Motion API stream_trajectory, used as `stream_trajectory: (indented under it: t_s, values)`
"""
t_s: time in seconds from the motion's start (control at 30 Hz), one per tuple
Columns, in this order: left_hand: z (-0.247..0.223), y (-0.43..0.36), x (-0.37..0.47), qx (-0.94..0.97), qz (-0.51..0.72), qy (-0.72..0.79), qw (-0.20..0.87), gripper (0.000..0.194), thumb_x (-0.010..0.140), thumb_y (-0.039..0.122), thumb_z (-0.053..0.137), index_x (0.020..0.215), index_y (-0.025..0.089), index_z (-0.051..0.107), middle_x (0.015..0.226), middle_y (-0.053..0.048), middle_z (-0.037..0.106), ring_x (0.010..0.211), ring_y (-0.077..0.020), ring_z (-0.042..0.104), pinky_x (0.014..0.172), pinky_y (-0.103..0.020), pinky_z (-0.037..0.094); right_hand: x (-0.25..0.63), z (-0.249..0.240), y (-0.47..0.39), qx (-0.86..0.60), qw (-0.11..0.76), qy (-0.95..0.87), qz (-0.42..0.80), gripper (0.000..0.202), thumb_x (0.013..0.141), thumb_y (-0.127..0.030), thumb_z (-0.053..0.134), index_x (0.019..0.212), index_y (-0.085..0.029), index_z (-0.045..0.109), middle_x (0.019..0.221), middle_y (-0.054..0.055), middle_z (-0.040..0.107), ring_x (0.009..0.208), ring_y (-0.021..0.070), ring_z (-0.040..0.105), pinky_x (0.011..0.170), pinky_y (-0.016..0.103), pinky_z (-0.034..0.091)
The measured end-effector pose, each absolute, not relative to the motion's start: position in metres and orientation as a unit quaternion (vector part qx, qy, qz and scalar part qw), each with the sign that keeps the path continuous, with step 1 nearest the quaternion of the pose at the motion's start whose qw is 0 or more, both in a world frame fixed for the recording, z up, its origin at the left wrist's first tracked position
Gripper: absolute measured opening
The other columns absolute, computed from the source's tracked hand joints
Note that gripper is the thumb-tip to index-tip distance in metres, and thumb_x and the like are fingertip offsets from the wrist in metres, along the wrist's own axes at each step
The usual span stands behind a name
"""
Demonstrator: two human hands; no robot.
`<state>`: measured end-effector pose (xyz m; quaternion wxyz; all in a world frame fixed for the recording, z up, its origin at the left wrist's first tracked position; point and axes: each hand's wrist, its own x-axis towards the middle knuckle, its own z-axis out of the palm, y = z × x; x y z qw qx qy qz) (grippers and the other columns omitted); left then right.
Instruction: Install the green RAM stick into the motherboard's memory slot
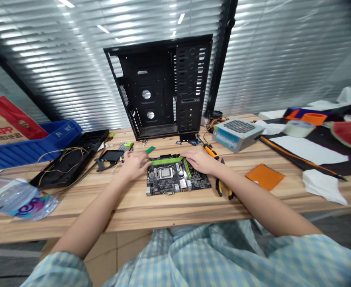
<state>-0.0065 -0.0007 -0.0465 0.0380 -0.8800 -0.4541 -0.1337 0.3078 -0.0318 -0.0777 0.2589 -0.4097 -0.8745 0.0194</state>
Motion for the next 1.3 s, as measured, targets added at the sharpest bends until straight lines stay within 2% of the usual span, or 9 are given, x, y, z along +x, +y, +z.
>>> stream_trajectory:
  t_s: [0.13,0.3,0.47,0.67,0.87,1.03,1.17,1.3]
  values:
    - [-0.045,-0.001,-0.008,-0.876,-0.128,-0.462,0.047,0.032,0.089,0.044,0.046,0.106,0.027,0.066,0.121,-0.007,0.065,0.118,-0.0289,0.051,0.102,-0.051,0.020,0.309,-0.080,-0.030,-0.411,0.268,-0.872,0.007,0.039,0.091,-0.014,0.036,0.120,-0.015,0.062,0.118,0.014,0.064,0.112,0.0250,0.057,0.100,0.045,0.046]
    - [-0.043,-0.003,-0.006,-0.870,-0.133,-0.471,0.061,0.029,0.089,0.044,0.047,0.092,0.025,0.069,0.119,-0.007,0.065,0.114,-0.0302,0.053,0.100,-0.053,0.021,0.311,-0.082,-0.029,-0.419,0.240,-0.876,-0.017,0.038,0.090,-0.013,0.037,0.117,-0.012,0.064,0.117,0.014,0.064,0.111,0.0250,0.056,0.100,0.041,0.044]
    - [-0.043,-0.004,0.000,-0.863,-0.116,-0.489,0.053,0.038,0.092,0.046,0.042,0.076,0.021,0.067,0.110,-0.008,0.067,0.110,-0.0302,0.053,0.099,-0.056,0.023,0.310,-0.080,-0.032,-0.436,0.229,-0.870,-0.036,0.036,0.092,-0.018,0.038,0.117,-0.013,0.064,0.119,0.014,0.063,0.113,0.0252,0.055,0.100,0.042,0.043]
    - [-0.047,-0.003,0.005,-0.850,-0.129,-0.508,0.060,0.043,0.092,0.046,0.044,0.068,0.019,0.067,0.108,-0.009,0.067,0.108,-0.0302,0.054,0.098,-0.057,0.024,0.303,-0.069,-0.037,-0.466,0.206,-0.859,-0.044,0.029,0.094,-0.031,0.044,0.097,-0.016,0.068,0.105,0.012,0.066,0.102,0.0246,0.057,0.095,0.040,0.042]
    - [-0.053,-0.001,0.008,-0.844,-0.143,-0.515,0.055,0.045,0.090,0.048,0.047,0.060,0.017,0.063,0.099,-0.008,0.067,0.101,-0.0297,0.057,0.093,-0.055,0.027,0.287,-0.058,-0.042,-0.540,0.174,-0.821,-0.058,0.030,0.093,-0.034,0.047,0.084,-0.014,0.068,0.095,0.012,0.065,0.095,0.0247,0.055,0.087,0.036,0.039]
    - [-0.057,0.001,0.009,-0.837,-0.145,-0.526,0.049,0.044,0.089,0.044,0.047,0.057,0.016,0.060,0.094,-0.007,0.067,0.094,-0.0268,0.058,0.089,-0.050,0.030,0.276,-0.051,-0.041,-0.592,0.151,-0.788,-0.071,0.033,0.091,-0.035,0.047,0.078,-0.014,0.069,0.094,0.011,0.067,0.094,0.0232,0.056,0.082,0.032,0.038]
    - [-0.059,0.002,0.010,-0.834,-0.147,-0.530,0.052,0.042,0.089,0.043,0.047,0.059,0.017,0.060,0.094,-0.008,0.067,0.098,-0.0278,0.056,0.090,-0.050,0.029,0.270,-0.047,-0.035,-0.614,0.118,-0.777,-0.068,0.036,0.090,-0.038,0.046,0.080,-0.014,0.071,0.096,0.013,0.069,0.095,0.0248,0.060,0.079,0.032,0.041]
    - [-0.059,0.001,0.013,-0.826,-0.135,-0.544,0.055,0.040,0.089,0.041,0.046,0.060,0.017,0.060,0.098,-0.008,0.067,0.100,-0.0277,0.056,0.093,-0.051,0.028,0.260,-0.041,-0.030,-0.666,0.062,-0.742,-0.030,0.051,0.093,-0.045,0.036,0.090,-0.011,0.073,0.093,0.018,0.071,0.089,0.0288,0.066,0.074,0.035,0.046]
